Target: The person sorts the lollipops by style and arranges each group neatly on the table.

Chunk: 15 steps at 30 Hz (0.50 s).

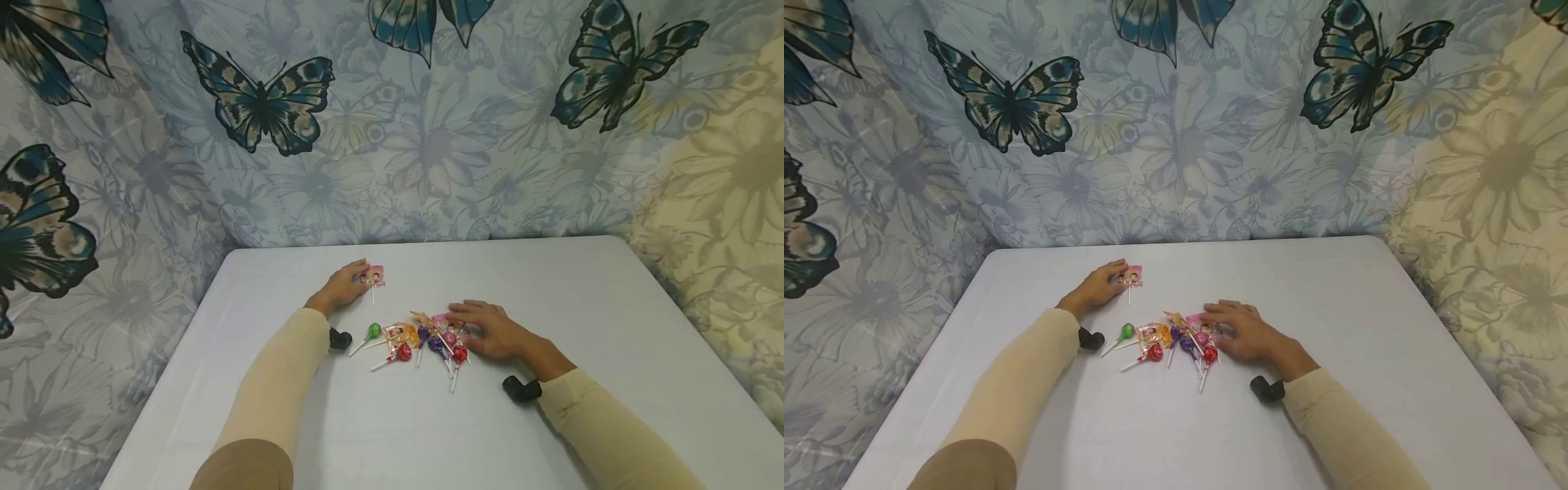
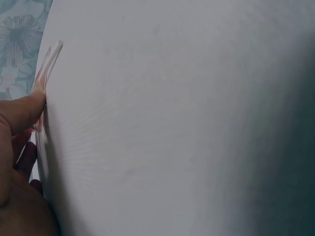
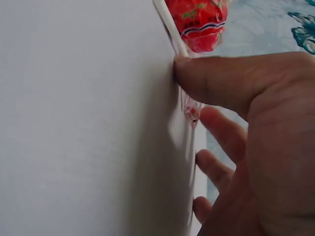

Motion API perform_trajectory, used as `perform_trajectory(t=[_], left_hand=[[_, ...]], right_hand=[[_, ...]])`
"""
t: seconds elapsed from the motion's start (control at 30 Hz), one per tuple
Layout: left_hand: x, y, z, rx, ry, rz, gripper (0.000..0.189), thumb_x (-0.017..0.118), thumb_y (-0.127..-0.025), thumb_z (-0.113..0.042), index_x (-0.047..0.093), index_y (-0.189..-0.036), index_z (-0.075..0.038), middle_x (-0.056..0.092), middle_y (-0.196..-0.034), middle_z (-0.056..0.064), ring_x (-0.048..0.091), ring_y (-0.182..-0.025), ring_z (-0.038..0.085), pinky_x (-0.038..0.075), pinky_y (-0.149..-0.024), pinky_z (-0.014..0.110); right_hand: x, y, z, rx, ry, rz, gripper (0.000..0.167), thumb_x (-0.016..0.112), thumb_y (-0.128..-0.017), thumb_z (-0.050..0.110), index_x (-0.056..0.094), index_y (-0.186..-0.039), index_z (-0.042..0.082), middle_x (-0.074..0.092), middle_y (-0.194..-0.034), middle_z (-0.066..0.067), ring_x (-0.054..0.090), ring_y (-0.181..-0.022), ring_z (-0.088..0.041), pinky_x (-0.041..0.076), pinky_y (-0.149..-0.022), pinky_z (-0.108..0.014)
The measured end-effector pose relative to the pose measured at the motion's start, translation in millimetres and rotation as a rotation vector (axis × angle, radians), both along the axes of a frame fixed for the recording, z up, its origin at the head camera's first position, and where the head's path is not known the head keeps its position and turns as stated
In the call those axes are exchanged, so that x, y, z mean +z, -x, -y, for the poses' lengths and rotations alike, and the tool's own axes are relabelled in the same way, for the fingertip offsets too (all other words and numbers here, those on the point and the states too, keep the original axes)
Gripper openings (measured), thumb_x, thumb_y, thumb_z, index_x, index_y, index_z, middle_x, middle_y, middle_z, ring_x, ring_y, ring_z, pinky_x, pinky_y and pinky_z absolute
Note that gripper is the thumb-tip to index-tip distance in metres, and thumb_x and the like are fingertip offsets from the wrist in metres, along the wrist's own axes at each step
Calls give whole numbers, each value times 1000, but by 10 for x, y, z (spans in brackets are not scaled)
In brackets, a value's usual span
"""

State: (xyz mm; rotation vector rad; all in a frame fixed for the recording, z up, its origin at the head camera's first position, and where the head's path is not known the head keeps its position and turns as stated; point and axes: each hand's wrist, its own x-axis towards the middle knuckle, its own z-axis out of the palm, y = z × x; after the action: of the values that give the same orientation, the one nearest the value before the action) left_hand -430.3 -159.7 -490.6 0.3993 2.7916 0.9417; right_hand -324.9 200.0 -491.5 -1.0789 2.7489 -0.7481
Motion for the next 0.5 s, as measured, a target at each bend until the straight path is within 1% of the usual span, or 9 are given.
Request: perform_trajectory(t=[0.23,0.37,0.5], left_hand=[[-24,-1,-9,17,6,-13,58,65,-93,-23,43,-146,-11,32,-154,0,23,-141,27,15,-112,45],[-28,-10,-8,20,2,-19,62,67,-92,-24,41,-147,-12,32,-154,0,23,-141,25,16,-112,42],[-43,-12,5,18,-13,-27,62,68,-91,-22,42,-147,-11,33,-153,0,25,-141,23,16,-112,39]], right_hand=[[28,64,4,18,-10,37,55,71,-85,17,56,-137,15,46,-145,-6,27,-137,-37,16,-100,-65],[11,84,-9,29,-7,20,53,72,-83,16,59,-135,13,49,-142,-7,29,-136,-38,17,-100,-65],[3,91,-11,47,5,-13,52,73,-83,17,60,-132,10,53,-138,-8,33,-133,-39,20,-99,-65]])
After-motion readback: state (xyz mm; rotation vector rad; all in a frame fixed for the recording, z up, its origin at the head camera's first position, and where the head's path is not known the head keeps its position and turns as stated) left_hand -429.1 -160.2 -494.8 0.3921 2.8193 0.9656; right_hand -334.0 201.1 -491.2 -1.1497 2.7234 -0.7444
